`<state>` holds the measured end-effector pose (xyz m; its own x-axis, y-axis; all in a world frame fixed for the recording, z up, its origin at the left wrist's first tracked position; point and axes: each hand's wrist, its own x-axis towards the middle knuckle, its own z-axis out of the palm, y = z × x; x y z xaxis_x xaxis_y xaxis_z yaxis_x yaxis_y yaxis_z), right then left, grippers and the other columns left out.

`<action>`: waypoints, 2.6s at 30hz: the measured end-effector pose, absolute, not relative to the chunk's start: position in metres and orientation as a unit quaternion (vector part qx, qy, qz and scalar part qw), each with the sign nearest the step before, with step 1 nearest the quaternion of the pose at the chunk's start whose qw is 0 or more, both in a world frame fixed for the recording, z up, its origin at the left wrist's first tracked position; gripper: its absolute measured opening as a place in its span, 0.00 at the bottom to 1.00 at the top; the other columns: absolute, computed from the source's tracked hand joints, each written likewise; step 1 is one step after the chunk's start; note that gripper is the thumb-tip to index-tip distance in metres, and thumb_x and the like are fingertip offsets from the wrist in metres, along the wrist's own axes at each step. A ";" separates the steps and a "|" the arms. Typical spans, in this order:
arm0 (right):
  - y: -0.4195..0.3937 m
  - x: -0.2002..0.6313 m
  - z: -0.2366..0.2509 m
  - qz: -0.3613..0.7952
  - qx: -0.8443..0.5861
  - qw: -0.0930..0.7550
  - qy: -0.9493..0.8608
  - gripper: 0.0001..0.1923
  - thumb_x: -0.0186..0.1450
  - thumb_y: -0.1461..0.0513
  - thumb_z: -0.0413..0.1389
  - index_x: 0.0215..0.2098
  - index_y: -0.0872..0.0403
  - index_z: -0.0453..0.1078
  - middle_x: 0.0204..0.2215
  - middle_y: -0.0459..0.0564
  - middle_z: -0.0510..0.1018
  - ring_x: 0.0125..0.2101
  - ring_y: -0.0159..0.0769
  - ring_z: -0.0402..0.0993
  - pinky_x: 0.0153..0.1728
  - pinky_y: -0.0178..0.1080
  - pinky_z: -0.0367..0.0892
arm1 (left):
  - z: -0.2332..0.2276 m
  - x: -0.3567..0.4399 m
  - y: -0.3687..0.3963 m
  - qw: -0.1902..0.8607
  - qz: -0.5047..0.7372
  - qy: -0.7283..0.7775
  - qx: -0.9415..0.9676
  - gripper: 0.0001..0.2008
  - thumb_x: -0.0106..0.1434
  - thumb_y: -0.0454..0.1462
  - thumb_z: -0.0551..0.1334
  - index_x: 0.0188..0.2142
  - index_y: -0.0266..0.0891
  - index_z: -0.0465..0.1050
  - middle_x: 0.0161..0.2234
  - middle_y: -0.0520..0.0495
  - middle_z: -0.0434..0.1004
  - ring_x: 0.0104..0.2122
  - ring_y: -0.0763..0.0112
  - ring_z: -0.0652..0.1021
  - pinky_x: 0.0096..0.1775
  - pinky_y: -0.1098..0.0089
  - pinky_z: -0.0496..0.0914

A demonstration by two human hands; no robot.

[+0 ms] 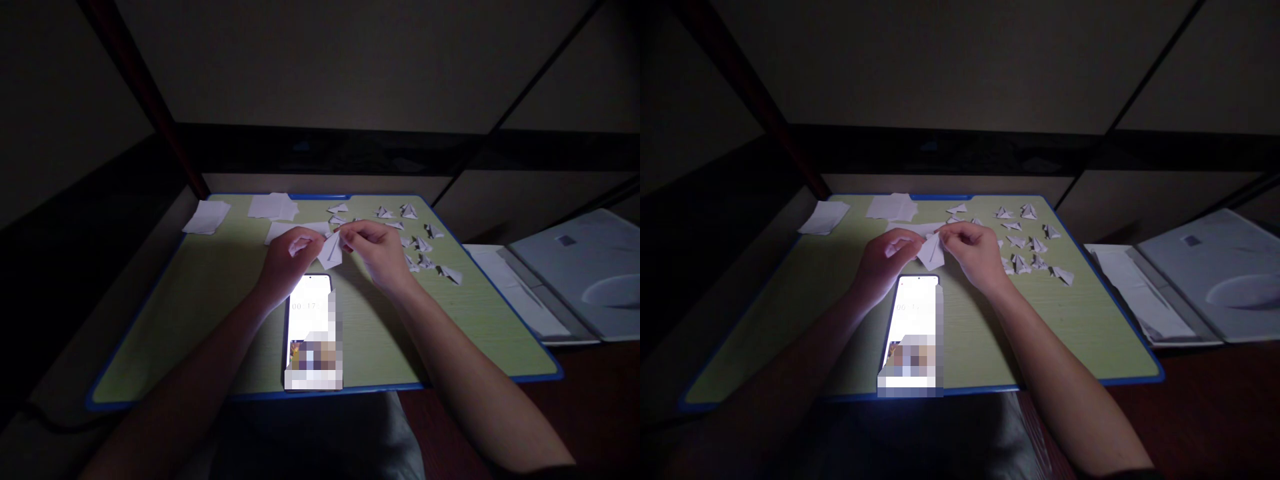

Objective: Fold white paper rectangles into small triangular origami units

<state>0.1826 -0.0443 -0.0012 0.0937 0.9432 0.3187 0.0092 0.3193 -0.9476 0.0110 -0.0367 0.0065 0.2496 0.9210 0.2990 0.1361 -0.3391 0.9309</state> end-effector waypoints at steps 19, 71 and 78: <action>-0.045 0.183 -0.002 0.416 -0.423 0.600 -0.537 0.04 0.56 0.61 0.63 0.28 0.53 0.80 0.23 0.45 0.79 0.24 0.29 0.67 0.29 0.37 0.62 | -0.002 0.012 -0.033 0.501 0.405 0.359 0.676 0.09 0.56 0.42 0.63 0.31 0.37 0.73 0.29 0.47 0.79 0.29 0.70 0.77 0.30 0.70 0.70; -0.050 0.177 0.001 0.432 -0.421 0.576 -0.552 0.06 0.58 0.59 0.63 0.28 0.53 0.81 0.21 0.45 0.75 0.24 0.30 0.65 0.27 0.36 0.60 | 0.003 0.017 -0.038 0.458 0.442 0.405 0.656 0.07 0.54 0.39 0.63 0.30 0.37 0.73 0.29 0.46 0.81 0.30 0.70 0.79 0.33 0.69 0.73; -0.050 0.177 0.003 0.432 -0.426 0.572 -0.553 0.07 0.57 0.58 0.63 0.27 0.52 0.81 0.22 0.45 0.75 0.24 0.31 0.64 0.27 0.37 0.61 | 0.004 0.017 -0.039 0.462 0.430 0.410 0.658 0.07 0.53 0.39 0.63 0.30 0.38 0.72 0.31 0.46 0.81 0.30 0.69 0.78 0.31 0.70 0.71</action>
<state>0.1766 -0.0504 0.0028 0.0166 0.9643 0.2643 -0.0232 0.2646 -0.9641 0.0167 -0.0389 0.0039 0.2932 0.9374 0.1877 0.1421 -0.2369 0.9611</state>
